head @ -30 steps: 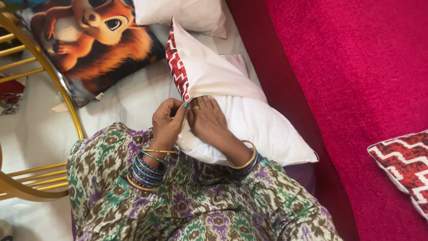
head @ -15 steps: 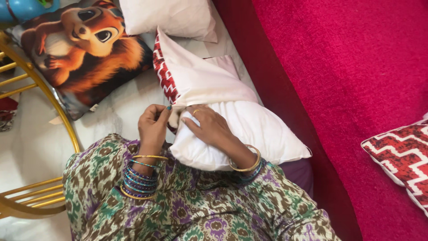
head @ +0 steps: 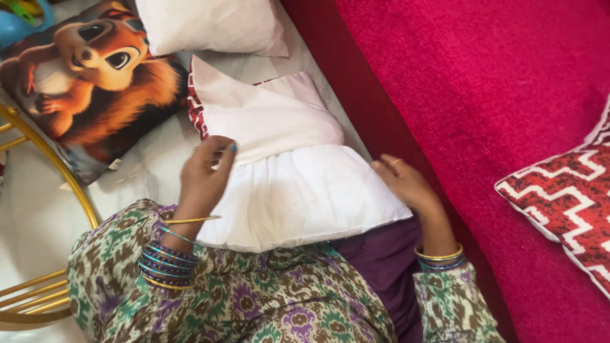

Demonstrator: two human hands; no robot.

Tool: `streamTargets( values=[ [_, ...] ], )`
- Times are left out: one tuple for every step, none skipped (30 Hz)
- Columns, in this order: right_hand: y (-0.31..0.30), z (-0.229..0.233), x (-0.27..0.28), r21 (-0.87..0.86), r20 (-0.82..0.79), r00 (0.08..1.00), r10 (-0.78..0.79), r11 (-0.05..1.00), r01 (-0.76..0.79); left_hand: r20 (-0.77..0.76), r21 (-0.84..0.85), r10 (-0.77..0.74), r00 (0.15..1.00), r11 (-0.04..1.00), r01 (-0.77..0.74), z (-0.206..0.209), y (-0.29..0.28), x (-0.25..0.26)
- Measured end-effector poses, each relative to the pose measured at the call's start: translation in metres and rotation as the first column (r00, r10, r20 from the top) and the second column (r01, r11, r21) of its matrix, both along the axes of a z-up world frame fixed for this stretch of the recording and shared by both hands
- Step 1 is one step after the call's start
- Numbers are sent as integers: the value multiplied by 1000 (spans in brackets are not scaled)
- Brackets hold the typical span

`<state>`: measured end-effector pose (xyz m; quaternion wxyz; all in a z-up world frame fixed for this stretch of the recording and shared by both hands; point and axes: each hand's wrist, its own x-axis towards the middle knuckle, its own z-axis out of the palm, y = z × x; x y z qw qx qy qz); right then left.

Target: The person removes a patterned pillow cover from a pillow, then inserts the pillow into a white pillowcase. They smooth the fabric and adjust the corners to fit the pillow neatly inside the cover.

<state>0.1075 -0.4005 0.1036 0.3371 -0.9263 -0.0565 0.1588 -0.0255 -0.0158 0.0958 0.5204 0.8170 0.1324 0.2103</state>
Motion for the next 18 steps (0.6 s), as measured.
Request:
streamTargets(
  values=[
    [-4,-12,0,92,-77,997,10,996,-3,-21,42,-56,998,998,57,7,-11,3],
    [-8,-20,-1,79,-80,996,30,997,-24,-45,86,-108,993,990,112,13,-22,6],
    [-5,-27,-4,66,-82,995,50,997,-45,-23,142,-157,987,977,159,17,-35,11],
    [1,-30,-7,54,-87,994,70,996,-65,-6,198,-208,978,959,205,20,-45,17],
    [4,-29,-7,105,-122,991,45,994,-32,8,253,-259,966,935,249,21,-54,23],
    [6,-27,-5,153,-157,987,24,988,0,-32,276,-294,955,916,291,20,-63,29],
    [6,-24,-3,200,-192,981,5,979,34,-73,297,-326,942,895,333,18,-72,37],
    [4,-22,-1,278,-199,979,32,960,26,-113,314,-359,927,872,376,14,-79,46],
    [2,-20,2,354,-204,977,59,935,18,-121,348,-359,925,858,378,9,-86,55],
    [-1,-20,7,428,-204,975,88,904,8,-127,382,-357,925,843,378,3,-93,64],
    [0,-23,16,451,-223,972,68,891,42,-132,416,-355,925,828,377,-4,-99,74],
    [3,-28,24,473,-247,968,45,878,80,-168,429,-335,927,822,375,-12,-104,83],
    [4,-34,32,493,-271,962,23,862,118,-204,442,-314,927,815,374,-20,-109,93],
    [4,-40,39,519,-303,953,31,843,137,-237,459,-292,927,807,372,-28,-113,102],
    [5,-47,45,545,-334,942,41,824,157,-131,549,-255,958,786,285,-36,-119,104],
    [8,-56,50,569,-364,930,54,803,176,-19,625,-225,974,757,187,-44,-124,102],
    [12,-67,51,644,-349,937,30,734,217,96,686,-202,975,723,82,-49,-128,100],
    [19,-81,48,713,-340,941,4,653,255,84,670,-191,978,738,87,-53,-130,97]
  ],
)
